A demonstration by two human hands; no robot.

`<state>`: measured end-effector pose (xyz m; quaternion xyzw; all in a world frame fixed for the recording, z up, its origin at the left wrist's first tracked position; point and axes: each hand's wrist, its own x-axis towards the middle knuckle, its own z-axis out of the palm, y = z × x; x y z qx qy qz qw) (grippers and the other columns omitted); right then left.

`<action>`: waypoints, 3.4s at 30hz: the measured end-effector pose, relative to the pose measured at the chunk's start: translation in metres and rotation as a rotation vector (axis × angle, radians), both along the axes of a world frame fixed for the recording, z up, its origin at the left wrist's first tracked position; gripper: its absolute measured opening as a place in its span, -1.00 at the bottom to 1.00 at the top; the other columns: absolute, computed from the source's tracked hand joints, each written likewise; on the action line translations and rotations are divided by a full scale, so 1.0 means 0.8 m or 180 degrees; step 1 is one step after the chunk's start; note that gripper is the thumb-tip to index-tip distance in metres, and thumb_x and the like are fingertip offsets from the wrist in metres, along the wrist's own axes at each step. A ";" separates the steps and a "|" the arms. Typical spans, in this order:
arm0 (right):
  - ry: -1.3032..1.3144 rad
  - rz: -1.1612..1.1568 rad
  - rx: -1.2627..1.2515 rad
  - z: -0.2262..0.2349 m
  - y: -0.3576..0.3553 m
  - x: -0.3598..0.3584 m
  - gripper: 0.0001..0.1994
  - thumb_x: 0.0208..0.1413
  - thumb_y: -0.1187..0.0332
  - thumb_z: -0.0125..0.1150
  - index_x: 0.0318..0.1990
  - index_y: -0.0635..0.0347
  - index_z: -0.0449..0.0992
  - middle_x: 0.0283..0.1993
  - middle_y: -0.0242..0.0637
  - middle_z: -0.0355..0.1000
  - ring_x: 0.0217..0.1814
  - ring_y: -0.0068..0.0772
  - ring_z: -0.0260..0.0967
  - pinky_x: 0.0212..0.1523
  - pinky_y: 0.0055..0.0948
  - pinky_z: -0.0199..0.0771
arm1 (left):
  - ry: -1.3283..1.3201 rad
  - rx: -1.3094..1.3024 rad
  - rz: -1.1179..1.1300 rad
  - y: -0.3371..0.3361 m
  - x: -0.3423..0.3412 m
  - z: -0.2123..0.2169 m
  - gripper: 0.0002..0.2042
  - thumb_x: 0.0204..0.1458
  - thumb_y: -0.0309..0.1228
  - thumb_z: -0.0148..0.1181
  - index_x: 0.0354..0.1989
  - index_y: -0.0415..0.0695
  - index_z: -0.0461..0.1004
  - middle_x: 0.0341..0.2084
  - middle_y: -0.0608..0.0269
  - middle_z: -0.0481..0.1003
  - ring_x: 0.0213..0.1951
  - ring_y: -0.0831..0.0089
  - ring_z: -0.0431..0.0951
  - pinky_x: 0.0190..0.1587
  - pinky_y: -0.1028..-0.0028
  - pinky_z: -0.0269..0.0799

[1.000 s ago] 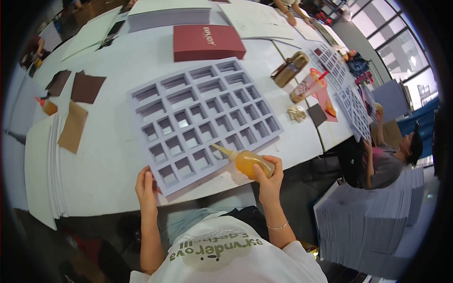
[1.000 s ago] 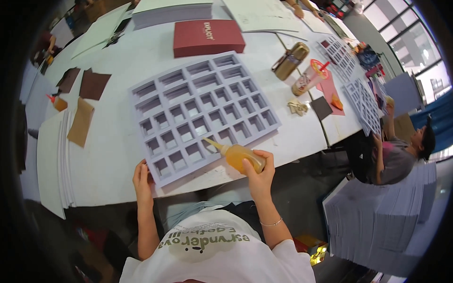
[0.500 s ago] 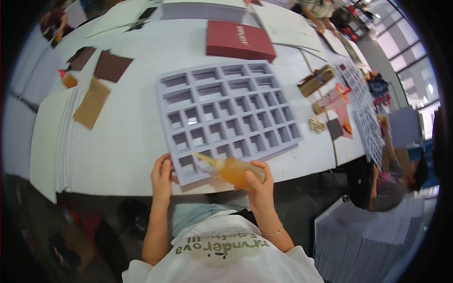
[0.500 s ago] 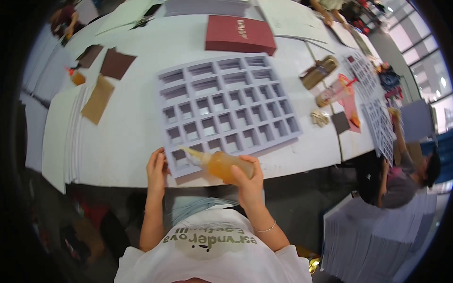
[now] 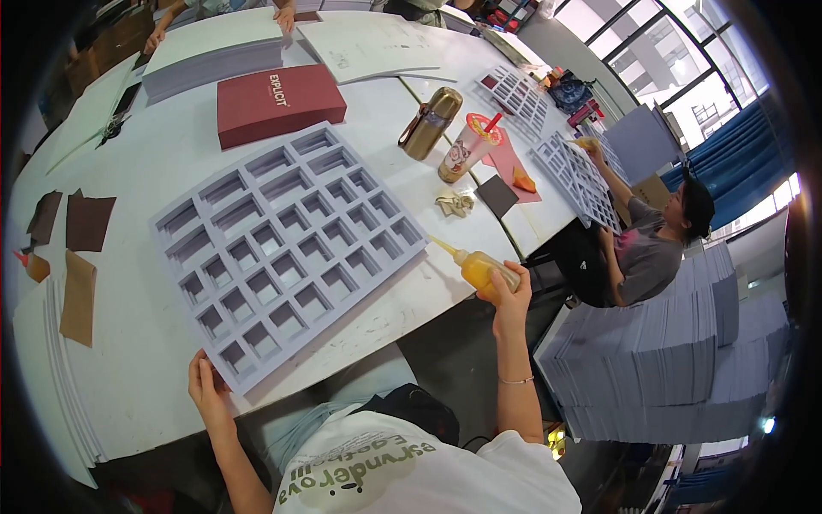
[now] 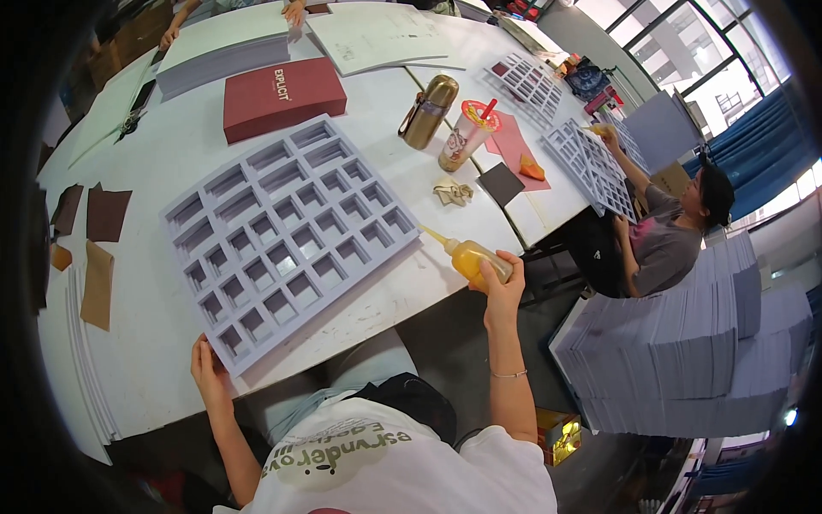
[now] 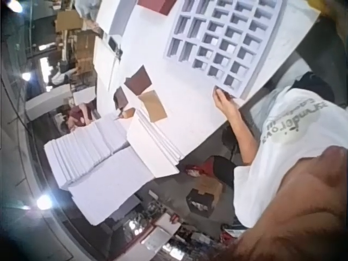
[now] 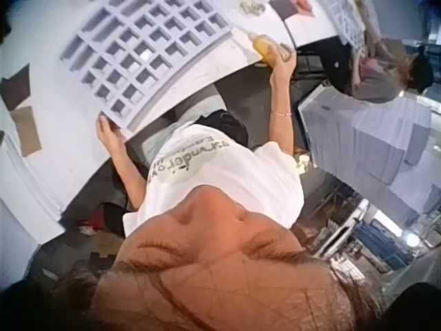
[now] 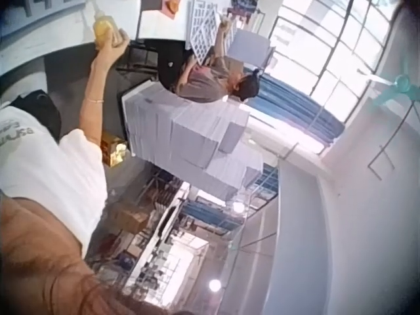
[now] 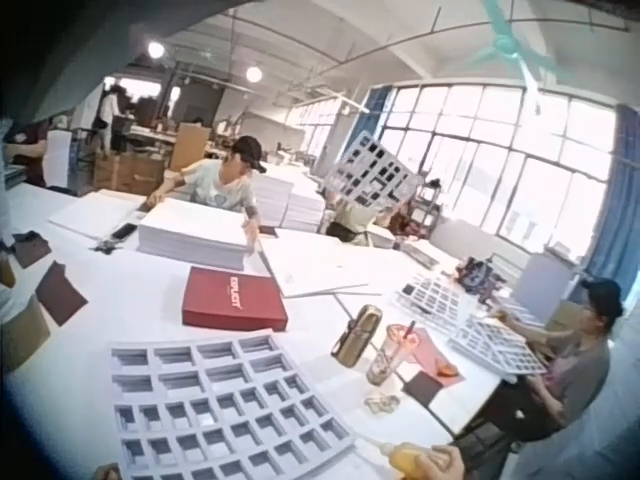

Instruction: Applying glue to the edges of a white cardboard grid insert for product packaging.

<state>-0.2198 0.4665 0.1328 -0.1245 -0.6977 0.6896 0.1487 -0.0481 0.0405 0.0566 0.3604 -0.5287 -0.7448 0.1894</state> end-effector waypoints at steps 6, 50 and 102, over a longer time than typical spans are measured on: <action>-0.0094 0.0025 0.0018 -0.009 0.003 0.000 -0.67 0.04 0.46 0.27 -0.07 0.21 0.29 -0.17 -0.19 0.37 -0.24 -0.40 0.45 -0.47 -0.49 0.58 | -0.0015 -0.0084 0.0024 0.002 -0.002 0.003 -0.67 0.25 -0.21 -0.07 0.02 -0.19 0.38 -0.45 0.46 0.40 -0.48 0.74 0.30 -0.47 0.67 0.18; -0.0080 0.1728 -0.0971 0.071 -0.176 0.044 -0.62 0.09 0.37 0.20 0.02 0.17 0.22 -0.09 -0.17 0.34 -0.16 -0.22 0.45 -0.40 -0.33 0.57 | 0.0101 -0.0006 -0.1808 -0.135 -0.012 0.026 -0.45 0.06 -0.36 0.13 0.28 -0.05 0.23 -0.40 0.36 0.50 -0.49 0.72 0.32 -0.53 0.66 0.18; -0.0702 0.4282 -0.0131 -0.010 -0.431 -0.006 -0.63 -0.02 0.38 0.35 -0.08 0.17 0.33 -0.11 -0.31 0.36 -0.07 -0.49 0.32 -0.06 -0.51 0.35 | -0.1412 -0.4240 0.0324 0.005 0.033 -0.021 -0.58 0.03 -0.30 0.09 0.08 -0.17 0.40 0.09 -0.01 0.34 0.15 0.07 0.29 0.07 0.18 0.14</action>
